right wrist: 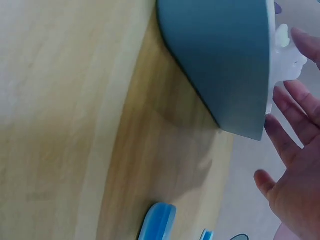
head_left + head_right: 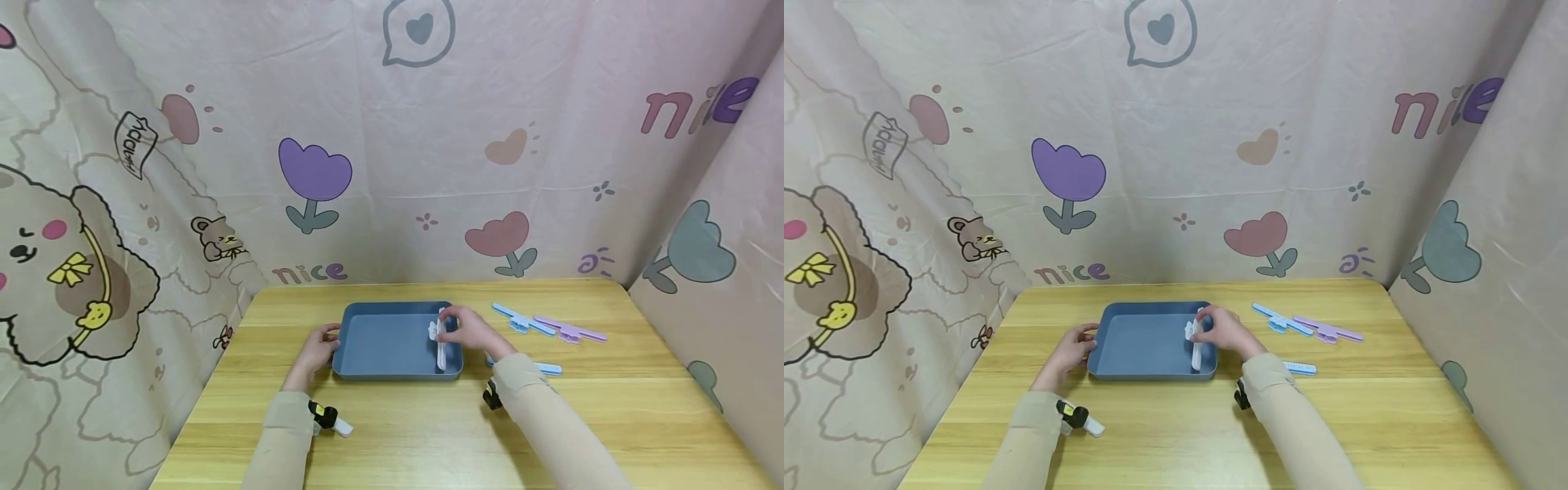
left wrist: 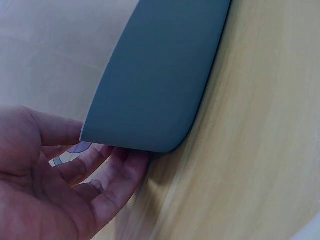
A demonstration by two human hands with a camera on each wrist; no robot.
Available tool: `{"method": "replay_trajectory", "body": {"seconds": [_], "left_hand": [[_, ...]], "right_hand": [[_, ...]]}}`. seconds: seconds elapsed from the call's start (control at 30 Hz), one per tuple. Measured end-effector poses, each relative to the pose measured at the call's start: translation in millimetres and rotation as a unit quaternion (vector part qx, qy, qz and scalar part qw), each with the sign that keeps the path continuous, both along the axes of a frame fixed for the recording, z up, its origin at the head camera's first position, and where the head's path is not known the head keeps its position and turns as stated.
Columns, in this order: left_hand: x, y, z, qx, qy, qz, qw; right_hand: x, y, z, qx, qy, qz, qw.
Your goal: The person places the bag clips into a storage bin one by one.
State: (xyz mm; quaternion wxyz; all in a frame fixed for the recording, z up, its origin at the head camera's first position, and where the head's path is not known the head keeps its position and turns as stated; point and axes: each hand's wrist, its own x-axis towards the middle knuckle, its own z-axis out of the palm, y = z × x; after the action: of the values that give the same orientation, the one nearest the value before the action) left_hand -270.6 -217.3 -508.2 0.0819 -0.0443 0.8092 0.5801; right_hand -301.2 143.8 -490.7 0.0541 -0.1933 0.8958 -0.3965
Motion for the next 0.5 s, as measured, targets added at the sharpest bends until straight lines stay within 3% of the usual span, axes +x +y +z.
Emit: {"method": "replay_trajectory", "body": {"seconds": [0.3, 0.5], "left_hand": [[-1.1, 1.0, -1.6, 0.004, 0.001, 0.006, 1.0], [-0.5, 0.8, -0.3, 0.004, 0.001, 0.004, 1.0]], "right_hand": [[-0.1, -3.4, -4.6, 0.103, 0.062, 0.014, 0.9926], [3.6, -3.5, -0.1, 0.087, 0.05, 0.019, 0.9948]]}}
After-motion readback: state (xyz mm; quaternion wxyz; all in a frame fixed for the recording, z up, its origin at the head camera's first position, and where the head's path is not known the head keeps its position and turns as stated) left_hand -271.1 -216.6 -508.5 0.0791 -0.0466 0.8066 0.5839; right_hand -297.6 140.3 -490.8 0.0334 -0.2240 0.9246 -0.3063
